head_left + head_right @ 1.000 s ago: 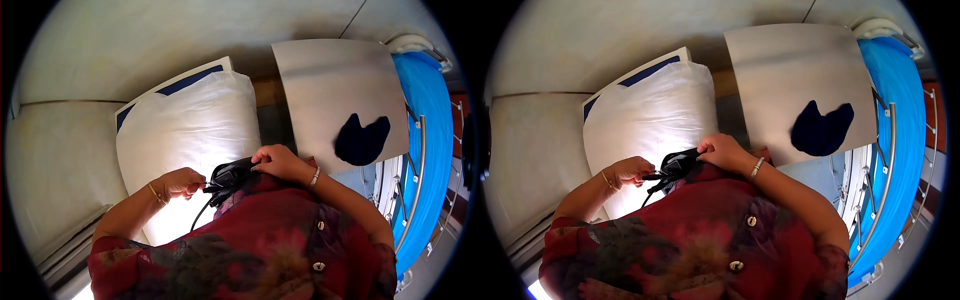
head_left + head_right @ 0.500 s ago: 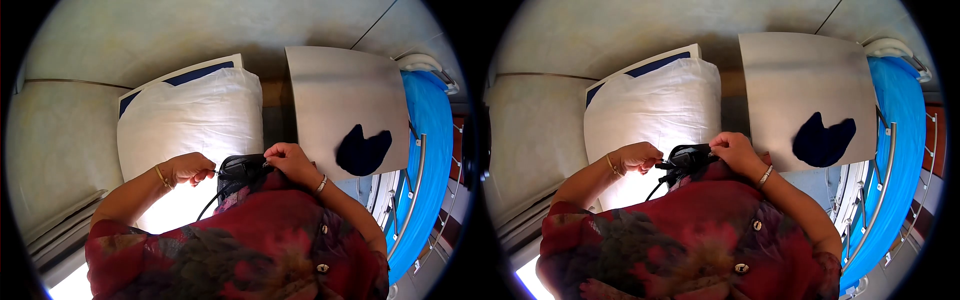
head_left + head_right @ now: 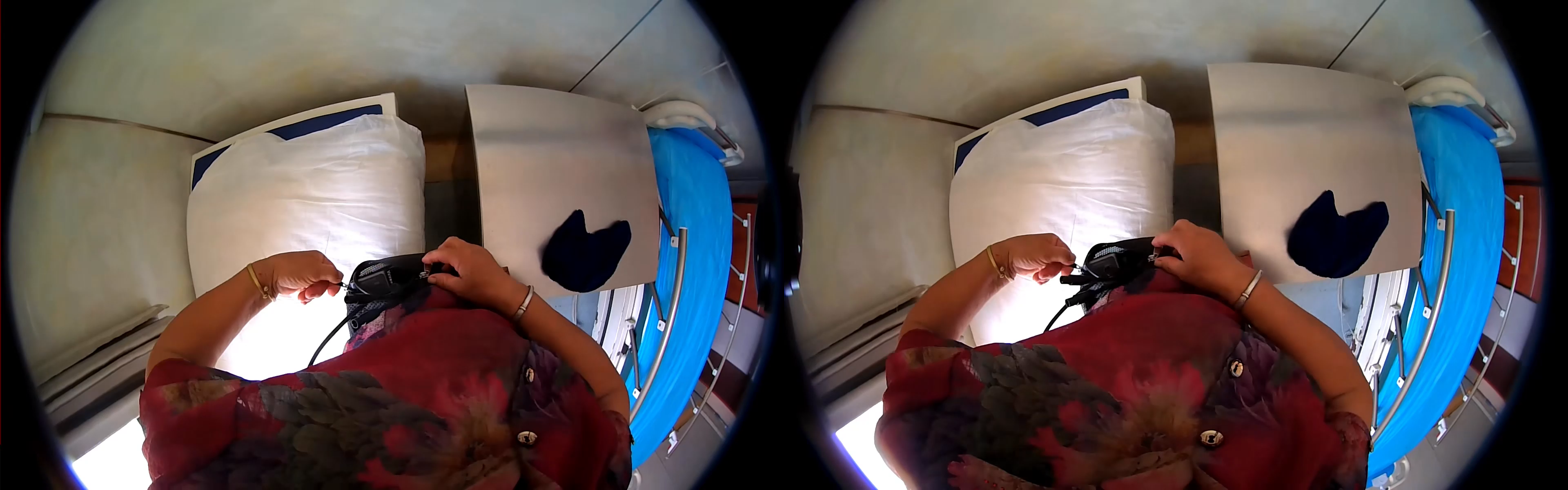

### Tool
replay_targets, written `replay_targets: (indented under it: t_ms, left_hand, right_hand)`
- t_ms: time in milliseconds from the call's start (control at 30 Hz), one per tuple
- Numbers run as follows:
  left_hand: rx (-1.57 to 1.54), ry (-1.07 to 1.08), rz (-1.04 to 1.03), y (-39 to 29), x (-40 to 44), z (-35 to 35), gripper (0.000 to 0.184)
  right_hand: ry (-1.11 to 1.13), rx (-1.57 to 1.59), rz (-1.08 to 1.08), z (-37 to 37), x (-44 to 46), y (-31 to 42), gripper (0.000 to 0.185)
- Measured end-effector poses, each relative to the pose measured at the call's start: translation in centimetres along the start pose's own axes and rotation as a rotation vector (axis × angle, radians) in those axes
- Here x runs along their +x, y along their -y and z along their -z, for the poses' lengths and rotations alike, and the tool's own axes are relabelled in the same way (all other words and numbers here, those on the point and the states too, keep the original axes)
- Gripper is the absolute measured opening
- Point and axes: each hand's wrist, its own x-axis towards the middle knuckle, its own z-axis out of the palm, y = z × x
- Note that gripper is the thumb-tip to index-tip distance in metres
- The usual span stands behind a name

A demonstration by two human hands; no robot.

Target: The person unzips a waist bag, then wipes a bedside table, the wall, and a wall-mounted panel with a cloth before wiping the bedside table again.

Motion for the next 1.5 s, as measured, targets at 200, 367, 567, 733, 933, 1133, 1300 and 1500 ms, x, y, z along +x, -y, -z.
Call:
replay_targets:
  t_ms: [200, 367, 567, 733, 933, 1133, 1300, 1500]
  left_hand:
    - [0.037, 0.078, -0.023, 0.2, 0.0, -0.1, 0.025]
    - [0.282, 0.065, -0.008, -0.8, -0.3, -0.2, 0.024]
    - [0.591, 0.038, 0.135, -2.3, 1.5, -0.1, 0.021]
    - [0.491, -0.128, -0.044, -0.6, 3.5, -0.1, 0.019]
    - [0.103, -0.238, 0.009, 1.3, 4.0, -1.1, 0.021]
    - [0.202, -0.258, -0.174, 1.5, 4.6, -1.3, 0.017]
    - [0.268, -0.270, -0.364, 0.0, 1.7, -2.8, 0.008]
    - [0.281, -0.095, -0.421, 0.3, 2.4, -2.0, 0.010]
  right_hand:
    - [-0.084, -0.015, 0.342, -0.5, 1.2, 1.3, 0.023]
    - [0.034, 0.014, 0.344, -0.9, 0.4, 0.3, 0.022]
    - [-0.105, 0.110, 0.082, 0.6, -4.0, -0.7, 0.022]
    - [-0.168, 0.201, -0.039, 0.5, -6.4, -1.6, 0.021]
    - [-0.233, 0.152, -0.017, 0.3, -6.2, -1.7, 0.020]
    - [-0.186, 0.101, 0.040, 0.1, -4.2, -1.1, 0.022]
    - [-0.121, 0.085, 0.034, 0.1, -3.8, -0.3, 0.021]
    - [-0.149, -0.010, 0.008, -0.2, -3.8, -1.0, 0.022]
